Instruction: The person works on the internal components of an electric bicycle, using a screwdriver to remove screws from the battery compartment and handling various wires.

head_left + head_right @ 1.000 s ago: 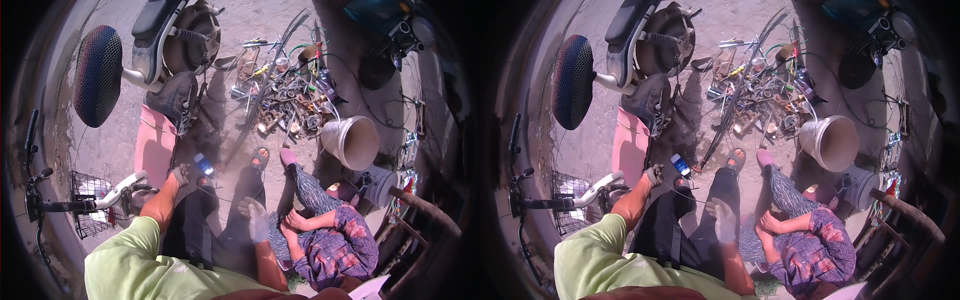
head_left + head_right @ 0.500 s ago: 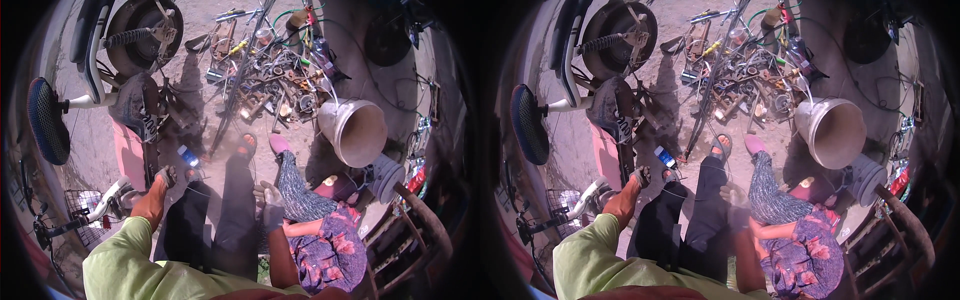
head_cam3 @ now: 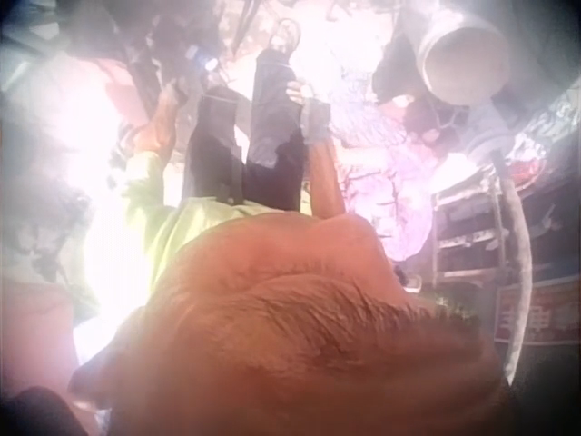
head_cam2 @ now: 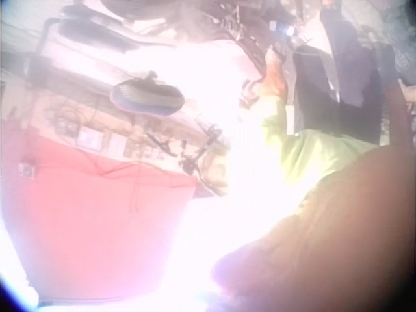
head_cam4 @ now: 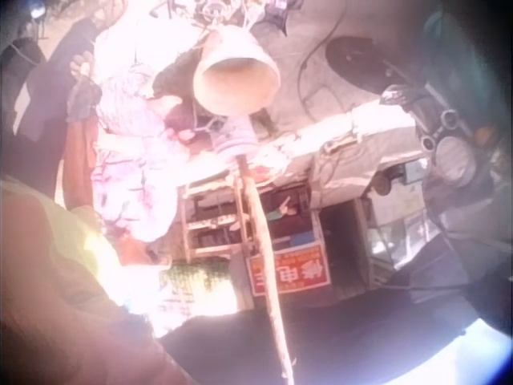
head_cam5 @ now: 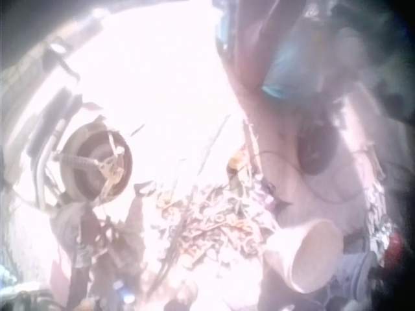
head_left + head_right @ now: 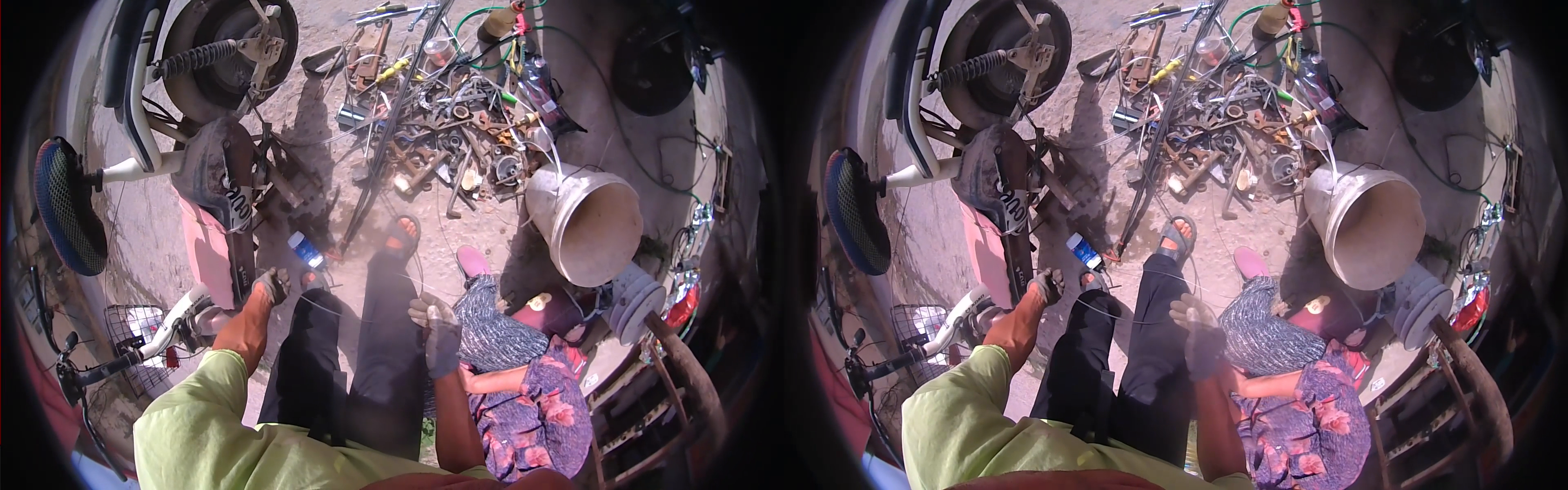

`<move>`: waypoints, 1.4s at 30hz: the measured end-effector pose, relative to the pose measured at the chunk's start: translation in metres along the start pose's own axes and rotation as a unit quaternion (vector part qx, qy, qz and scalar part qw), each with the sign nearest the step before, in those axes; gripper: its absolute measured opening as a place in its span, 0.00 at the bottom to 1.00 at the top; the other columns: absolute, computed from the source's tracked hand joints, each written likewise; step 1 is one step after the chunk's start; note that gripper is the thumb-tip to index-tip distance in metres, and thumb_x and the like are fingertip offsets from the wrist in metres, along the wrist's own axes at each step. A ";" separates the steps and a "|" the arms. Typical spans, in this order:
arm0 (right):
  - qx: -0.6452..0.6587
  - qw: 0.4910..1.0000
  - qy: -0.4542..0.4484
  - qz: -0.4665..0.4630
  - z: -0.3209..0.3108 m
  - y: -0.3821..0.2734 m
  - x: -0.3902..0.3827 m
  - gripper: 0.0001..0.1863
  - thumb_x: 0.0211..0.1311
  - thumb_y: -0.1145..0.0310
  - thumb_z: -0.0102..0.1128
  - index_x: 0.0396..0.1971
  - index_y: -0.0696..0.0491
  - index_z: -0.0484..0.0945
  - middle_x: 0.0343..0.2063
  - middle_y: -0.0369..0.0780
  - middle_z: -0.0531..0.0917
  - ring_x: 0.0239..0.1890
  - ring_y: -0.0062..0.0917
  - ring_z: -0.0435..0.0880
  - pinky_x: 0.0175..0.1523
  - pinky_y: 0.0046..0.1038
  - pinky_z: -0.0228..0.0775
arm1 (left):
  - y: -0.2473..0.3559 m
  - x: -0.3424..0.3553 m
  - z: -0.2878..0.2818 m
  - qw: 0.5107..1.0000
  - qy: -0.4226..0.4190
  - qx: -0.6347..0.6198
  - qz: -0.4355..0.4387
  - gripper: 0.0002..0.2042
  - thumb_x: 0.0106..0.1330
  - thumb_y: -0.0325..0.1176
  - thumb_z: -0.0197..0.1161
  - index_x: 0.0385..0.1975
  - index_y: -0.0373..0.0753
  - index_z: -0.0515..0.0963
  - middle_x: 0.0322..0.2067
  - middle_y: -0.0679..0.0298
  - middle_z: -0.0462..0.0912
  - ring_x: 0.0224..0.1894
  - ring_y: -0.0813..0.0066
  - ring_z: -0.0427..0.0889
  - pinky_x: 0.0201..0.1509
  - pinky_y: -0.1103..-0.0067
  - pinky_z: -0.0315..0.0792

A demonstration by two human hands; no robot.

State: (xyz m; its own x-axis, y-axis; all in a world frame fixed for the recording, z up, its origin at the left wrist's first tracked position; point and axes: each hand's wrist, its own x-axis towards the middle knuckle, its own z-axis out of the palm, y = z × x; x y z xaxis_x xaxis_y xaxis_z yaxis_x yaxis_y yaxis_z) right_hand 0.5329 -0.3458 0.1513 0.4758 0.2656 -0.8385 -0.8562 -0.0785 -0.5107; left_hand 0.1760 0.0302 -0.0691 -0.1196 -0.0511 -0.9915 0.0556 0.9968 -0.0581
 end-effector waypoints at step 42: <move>-0.099 0.974 0.145 -0.141 -0.060 -0.096 0.101 0.21 0.75 0.73 0.51 0.63 0.64 0.69 0.54 0.45 0.82 0.57 0.27 0.79 0.62 0.28 0.71 | -0.008 0.024 -0.007 0.998 0.051 -0.019 -0.004 0.13 0.79 0.51 0.45 0.38 0.55 0.73 0.27 0.70 0.81 0.29 0.68 0.78 0.27 0.70 0.67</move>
State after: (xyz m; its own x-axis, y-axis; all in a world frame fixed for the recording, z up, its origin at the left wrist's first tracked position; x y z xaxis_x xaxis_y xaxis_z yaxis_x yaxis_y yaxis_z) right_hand 0.6747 -0.3693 0.1044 0.7475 0.0226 -0.6638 -0.6416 -0.2340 -0.7305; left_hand 0.1662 0.0217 -0.0915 -0.2209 -0.0539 -0.9738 0.0169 0.9981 -0.0591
